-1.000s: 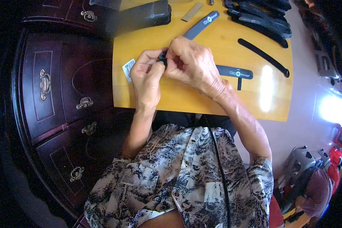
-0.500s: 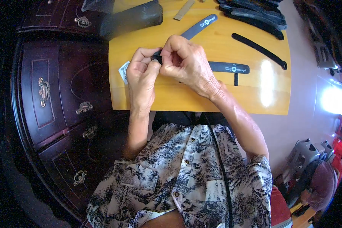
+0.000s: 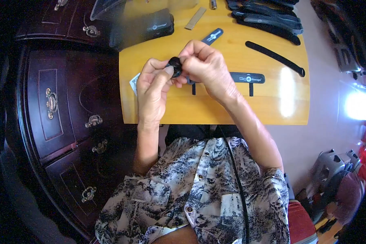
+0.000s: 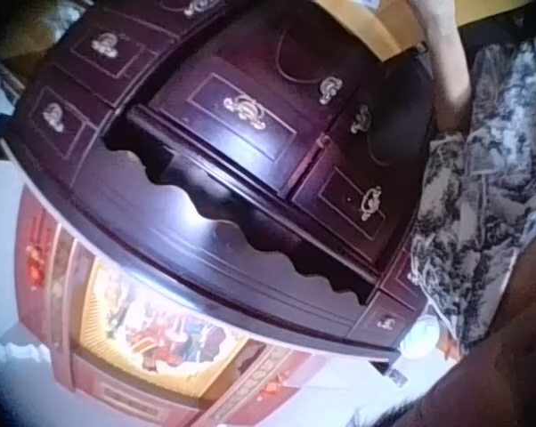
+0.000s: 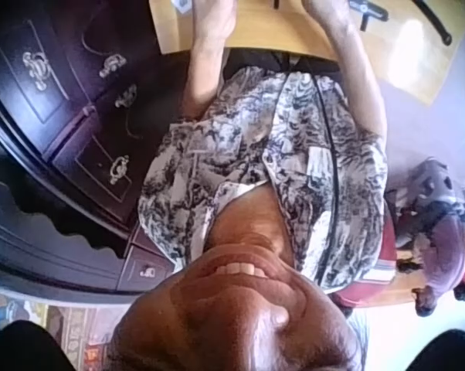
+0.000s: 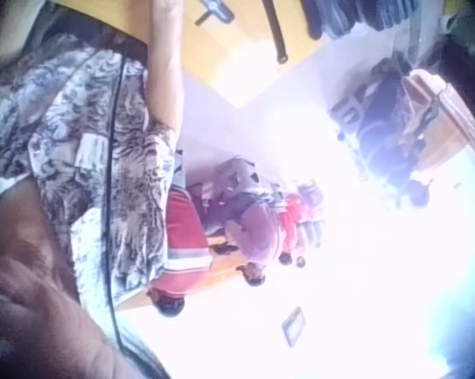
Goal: The person is inspecting, peeling apart, and stacking elastic fabric straps at a workspace.
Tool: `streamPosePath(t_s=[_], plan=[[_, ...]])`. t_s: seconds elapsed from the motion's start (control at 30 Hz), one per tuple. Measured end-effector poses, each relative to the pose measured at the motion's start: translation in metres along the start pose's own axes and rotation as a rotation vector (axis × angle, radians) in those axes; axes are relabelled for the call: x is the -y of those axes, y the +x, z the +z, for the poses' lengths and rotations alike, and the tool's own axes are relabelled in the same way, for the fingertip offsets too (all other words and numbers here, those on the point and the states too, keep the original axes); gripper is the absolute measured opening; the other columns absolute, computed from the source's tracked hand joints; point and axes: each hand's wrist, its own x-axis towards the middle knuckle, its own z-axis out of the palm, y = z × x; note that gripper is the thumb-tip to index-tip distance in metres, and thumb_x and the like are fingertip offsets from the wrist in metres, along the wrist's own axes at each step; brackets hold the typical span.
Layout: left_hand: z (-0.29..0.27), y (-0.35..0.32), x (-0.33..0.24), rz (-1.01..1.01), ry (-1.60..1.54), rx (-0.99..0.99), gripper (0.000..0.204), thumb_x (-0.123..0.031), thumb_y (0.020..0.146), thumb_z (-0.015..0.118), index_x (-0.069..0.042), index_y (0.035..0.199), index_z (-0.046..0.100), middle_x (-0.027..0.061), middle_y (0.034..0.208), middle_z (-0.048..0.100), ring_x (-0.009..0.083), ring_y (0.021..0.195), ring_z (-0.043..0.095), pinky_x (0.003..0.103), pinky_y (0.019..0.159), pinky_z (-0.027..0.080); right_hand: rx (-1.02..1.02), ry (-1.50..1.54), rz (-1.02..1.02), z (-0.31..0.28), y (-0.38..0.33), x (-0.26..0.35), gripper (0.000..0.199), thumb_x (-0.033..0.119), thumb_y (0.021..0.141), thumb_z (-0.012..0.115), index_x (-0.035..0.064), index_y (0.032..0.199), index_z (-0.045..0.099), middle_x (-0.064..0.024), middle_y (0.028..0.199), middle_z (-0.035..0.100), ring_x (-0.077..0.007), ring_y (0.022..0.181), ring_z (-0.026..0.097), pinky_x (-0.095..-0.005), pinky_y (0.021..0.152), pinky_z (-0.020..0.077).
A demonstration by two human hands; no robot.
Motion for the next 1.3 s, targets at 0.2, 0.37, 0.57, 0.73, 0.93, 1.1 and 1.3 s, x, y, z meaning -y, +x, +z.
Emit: streamPosePath(t_s=[0.2, 0.37, 0.57, 0.73, 0.93, 1.1, 1.3], plan=[[0.007, -0.005, -0.004, 0.105, -0.102, 0.023, 0.014, -0.008, 0.091, 0.056, 0.002, 0.099, 0.052, 0.0157, 0.088, 0.065, 0.0175, 0.071, 0.064, 0.025, 0.063, 0.051, 0.092, 0.387, 0.057, -0.003, 0.000, 0.003, 0.012, 0.013, 0.085, 0.059, 0.0018, 0.089, 0.057, -0.0024, 0.071, 0.055, -0.0041, 0.059, 0.051, -0.0145, 0.046, 0.0349], [0.012, 0.001, 0.002, 0.206, -0.040, -0.108, 0.014, -0.008, 0.093, 0.054, 0.002, 0.102, 0.050, 0.0165, 0.092, 0.064, 0.0202, 0.081, 0.066, 0.027, 0.071, 0.054, 0.051, -0.485, -0.212, 0.003, -0.010, 0.021, 0.030, 0.022, 0.079, 0.072, 0.0040, 0.100, 0.060, -0.0049, 0.086, 0.060, -0.0119, 0.081, 0.058, -0.0235, 0.060, 0.0465], [0.018, -0.001, -0.008, 0.162, -0.075, -0.021, 0.012, -0.008, 0.094, 0.052, 0.001, 0.102, 0.049, 0.0134, 0.098, 0.063, 0.0188, 0.088, 0.065, 0.028, 0.075, 0.054, -0.061, -1.032, -0.605, 0.006, -0.012, 0.017, 0.039, 0.029, 0.078, 0.070, 0.0140, 0.114, 0.064, -0.0083, 0.113, 0.055, -0.0270, 0.103, 0.046, -0.0376, 0.089, 0.0393], [0.024, -0.003, -0.014, 0.163, -0.049, 0.015, 0.008, -0.006, 0.092, 0.055, -0.002, 0.098, 0.052, 0.0088, 0.092, 0.063, 0.0146, 0.080, 0.063, 0.027, 0.073, 0.053, -0.158, -0.958, -0.623, 0.016, -0.014, 0.012, 0.026, 0.019, 0.085, 0.061, 0.0092, 0.108, 0.067, -0.0096, 0.104, 0.062, -0.0240, 0.092, 0.052, -0.0339, 0.086, 0.0404], [0.018, 0.005, -0.017, 0.235, -0.026, -0.013, 0.008, -0.003, 0.090, 0.057, -0.001, 0.096, 0.052, 0.0092, 0.088, 0.063, 0.0138, 0.073, 0.063, 0.026, 0.066, 0.052, -0.293, -0.744, -0.552, 0.031, -0.003, 0.013, 0.019, 0.017, 0.086, 0.060, 0.0036, 0.095, 0.069, -0.0100, 0.088, 0.069, -0.0229, 0.080, 0.057, -0.0308, 0.076, 0.0446], [0.012, 0.010, -0.038, 0.255, 0.114, -0.061, 0.006, -0.002, 0.090, 0.054, 0.001, 0.095, 0.052, 0.0195, 0.088, 0.065, 0.0212, 0.069, 0.065, 0.031, 0.063, 0.054, -0.298, -0.438, -0.497, 0.026, 0.050, 0.033, 0.025, 0.023, 0.089, 0.056, 0.0022, 0.093, 0.069, -0.0076, 0.078, 0.065, -0.0137, 0.070, 0.056, -0.0282, 0.068, 0.0439], [0.021, -0.023, -0.043, 0.304, 0.093, 0.018, 0.008, 0.002, 0.091, 0.050, 0.004, 0.098, 0.048, 0.0235, 0.091, 0.064, 0.0220, 0.074, 0.067, 0.031, 0.068, 0.056, -0.609, -0.650, -0.732, -0.033, 0.078, 0.122, 0.032, 0.026, 0.092, 0.046, 0.0022, 0.078, 0.063, 0.0010, 0.066, 0.056, -0.0084, 0.053, 0.044, -0.0227, 0.048, 0.0341]])
